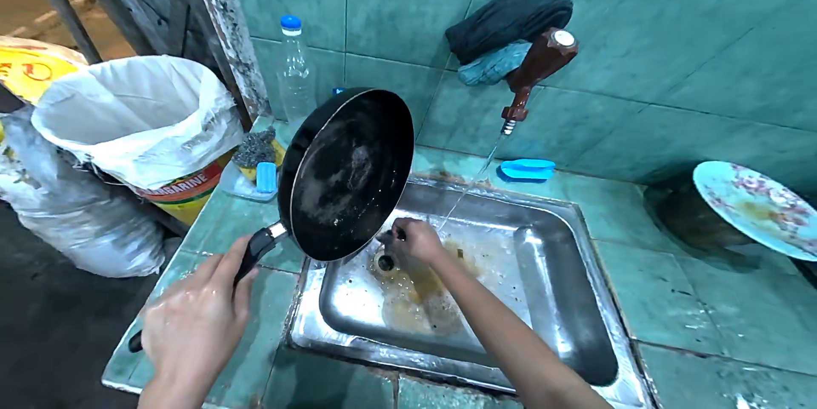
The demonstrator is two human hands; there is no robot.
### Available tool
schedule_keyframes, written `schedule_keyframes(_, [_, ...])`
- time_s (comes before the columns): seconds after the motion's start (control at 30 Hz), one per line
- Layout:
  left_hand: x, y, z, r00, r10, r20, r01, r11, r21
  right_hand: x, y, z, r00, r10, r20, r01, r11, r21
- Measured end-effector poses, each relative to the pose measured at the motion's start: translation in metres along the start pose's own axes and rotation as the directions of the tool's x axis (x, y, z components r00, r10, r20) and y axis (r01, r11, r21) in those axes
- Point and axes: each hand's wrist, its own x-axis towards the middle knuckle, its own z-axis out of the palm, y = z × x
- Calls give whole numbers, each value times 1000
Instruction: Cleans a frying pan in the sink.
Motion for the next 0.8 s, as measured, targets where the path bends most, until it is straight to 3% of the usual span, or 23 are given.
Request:
schedule_keyframes(0.07, [1, 1, 1, 1000, -5, 1, 5, 1000, -10, -16, -2, 6, 963, -223, -153, 211, 973, -89])
schedule_keyframes(0.1, [2, 2, 0, 1000, -6, 0, 6, 1000, -19, -24, -1, 11, 939, -311, -149, 292, 946, -139])
schedule_keyframes(0.2, [3, 2, 0, 1000, -5, 8, 5, 1000, -29, -40, 12, 31, 897, -432, 92, 442, 873, -208])
schedule_keyframes(0.23, [5, 1, 0, 1000, -6, 10, 6, 1000, -29, -40, 15, 31, 909, -405, 103, 417, 893, -170])
schedule_keyframes(0.33, [6, 3, 3, 999, -15, 28, 16, 1000, -24, -29, 18, 14, 984, -150, -99, 164, 975, 150])
schedule_keyframes(0.43, [9, 6, 6, 999, -16, 51, 17, 1000, -21, -5, 21, -8, 992, 118, -37, -91, 898, 430])
schedule_keyframes(0.5, [10, 8, 9, 998, -8, 68, 9, 1000, -19, 8, 31, -25, 966, 247, -71, -157, 786, 598])
schedule_keyframes(0.6, [7, 15, 15, 995, -6, 104, 8, 1000, -15, 19, 35, -65, 854, 499, -145, -116, 454, 883])
schedule_keyframes(0.67, [6, 21, 22, 991, 8, 132, -6, 1000, -13, 20, 30, -93, 833, 535, -139, -9, 265, 964])
schedule_keyframes(0.73, [4, 31, 30, 985, 24, 170, -20, 999, -30, 21, 21, -114, 836, 520, -176, 96, 177, 979])
schedule_keyframes(0.8, [2, 43, 38, 963, 16, 270, -2, 999, -51, 21, 11, -126, 844, 494, -208, 124, 197, 973])
